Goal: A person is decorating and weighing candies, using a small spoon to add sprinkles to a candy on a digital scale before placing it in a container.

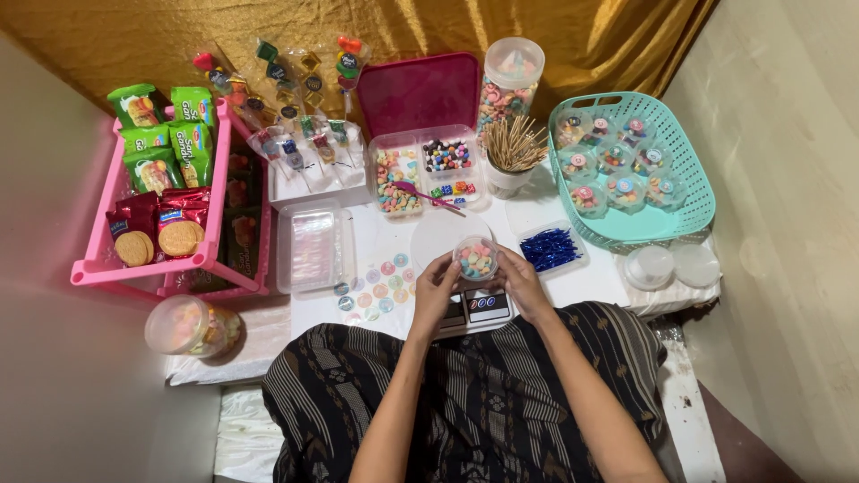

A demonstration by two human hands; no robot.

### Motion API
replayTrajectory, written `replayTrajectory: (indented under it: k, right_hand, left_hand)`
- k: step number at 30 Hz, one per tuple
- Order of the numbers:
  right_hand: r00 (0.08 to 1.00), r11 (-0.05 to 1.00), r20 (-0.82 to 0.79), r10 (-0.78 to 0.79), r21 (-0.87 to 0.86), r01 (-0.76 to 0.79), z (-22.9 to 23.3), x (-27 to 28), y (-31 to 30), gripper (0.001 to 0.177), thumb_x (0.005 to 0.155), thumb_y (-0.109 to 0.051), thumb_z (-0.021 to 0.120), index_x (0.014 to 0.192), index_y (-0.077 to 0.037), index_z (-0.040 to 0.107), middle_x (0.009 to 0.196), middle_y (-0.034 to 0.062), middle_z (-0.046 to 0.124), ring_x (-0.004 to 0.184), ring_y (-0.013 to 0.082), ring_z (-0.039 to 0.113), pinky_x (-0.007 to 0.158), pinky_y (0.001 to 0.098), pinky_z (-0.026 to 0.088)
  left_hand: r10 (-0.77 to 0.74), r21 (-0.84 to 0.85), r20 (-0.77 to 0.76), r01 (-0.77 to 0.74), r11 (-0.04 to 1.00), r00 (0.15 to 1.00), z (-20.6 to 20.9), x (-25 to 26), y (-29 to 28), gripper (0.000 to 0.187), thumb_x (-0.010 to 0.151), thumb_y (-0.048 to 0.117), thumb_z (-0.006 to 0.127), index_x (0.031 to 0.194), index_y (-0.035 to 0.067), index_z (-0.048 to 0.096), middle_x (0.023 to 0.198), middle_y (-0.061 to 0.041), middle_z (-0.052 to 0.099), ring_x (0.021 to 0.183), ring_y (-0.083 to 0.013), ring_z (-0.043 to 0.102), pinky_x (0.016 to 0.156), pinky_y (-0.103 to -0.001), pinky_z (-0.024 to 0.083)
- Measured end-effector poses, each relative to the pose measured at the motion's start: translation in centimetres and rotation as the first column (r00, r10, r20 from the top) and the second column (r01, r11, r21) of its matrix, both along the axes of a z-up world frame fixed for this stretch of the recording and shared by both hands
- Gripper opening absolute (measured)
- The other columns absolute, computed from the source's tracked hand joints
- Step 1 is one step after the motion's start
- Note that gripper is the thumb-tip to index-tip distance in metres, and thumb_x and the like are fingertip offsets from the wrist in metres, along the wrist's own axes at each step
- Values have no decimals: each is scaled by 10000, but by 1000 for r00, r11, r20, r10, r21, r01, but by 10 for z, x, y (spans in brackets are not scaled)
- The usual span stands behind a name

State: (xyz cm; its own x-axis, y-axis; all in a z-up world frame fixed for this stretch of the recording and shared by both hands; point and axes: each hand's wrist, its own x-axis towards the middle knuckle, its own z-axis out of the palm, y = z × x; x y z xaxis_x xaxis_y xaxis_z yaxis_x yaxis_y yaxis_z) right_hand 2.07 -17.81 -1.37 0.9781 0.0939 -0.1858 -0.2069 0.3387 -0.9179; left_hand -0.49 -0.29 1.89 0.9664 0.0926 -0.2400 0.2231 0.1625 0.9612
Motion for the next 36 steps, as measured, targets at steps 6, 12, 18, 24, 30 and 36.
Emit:
replayTrajectory:
  k: [6, 12, 18, 24, 30, 36]
  right_hand:
    - [998, 998, -41, -47, -48, 45, -36, 17, -11, 387, 1066, -345, 555, 1340, -86, 643, 1099, 164, 730, 948, 268, 751, 803, 393, 636]
    - [994, 992, 5, -113, -57, 113, -8, 4, 1, 323, 1055, -243, 585, 1270, -30, 701, 1055, 156, 733, 934, 204, 715, 817, 346, 611]
    - [989, 988, 10, -149, -24, 150, 14, -1, 3, 286, 1039, -216, 610, 1195, -17, 744, 1015, 160, 751, 904, 189, 714, 800, 339, 621]
    - [992, 990, -5, -126, -65, 125, -4, 3, 0, 350, 1070, -317, 571, 1260, -63, 719, 1080, 146, 756, 959, 194, 725, 828, 346, 619]
    - [993, 990, 118, -25, -135, 41, 5, 0, 2, 459, 958, -187, 708, 1389, -50, 626, 1191, 121, 709, 985, 150, 691, 786, 280, 608]
    - [967, 948, 249, 58, -318, 25, 3, -3, 7, 781, 716, -101, 939, 1426, -104, 614, 1251, 84, 681, 1048, 140, 648, 746, 187, 555]
  left_hand:
    - [-49, 71, 8, 48, 996, 999, 5, 1, 0, 440, 921, 353, 758, 1287, 115, 705, 1168, -191, 709, 1054, -335, 698, 883, -431, 585]
    - [-67, 82, 22, 65, 995, 998, 5, -3, -2, 437, 915, 322, 762, 1278, 86, 706, 1157, -218, 703, 1036, -333, 689, 885, -445, 577]
    - [-82, 56, 49, 80, 995, 995, 15, -6, -8, 451, 900, 331, 780, 1274, 89, 711, 1137, -224, 704, 1019, -340, 694, 877, -463, 578]
    - [-32, 35, 14, 31, 999, 999, 8, -3, -6, 428, 932, 349, 743, 1263, 79, 713, 1150, -233, 705, 1026, -367, 698, 876, -452, 576]
    - [50, 53, -6, -49, 997, 999, -6, 3, 6, 480, 945, 372, 722, 1286, 37, 679, 1156, -254, 691, 1042, -363, 688, 896, -439, 574]
    - [14, 324, 31, -23, 946, 999, 5, 7, 14, 418, 1001, 377, 635, 1260, 56, 705, 1033, -208, 736, 956, -331, 728, 739, -400, 616]
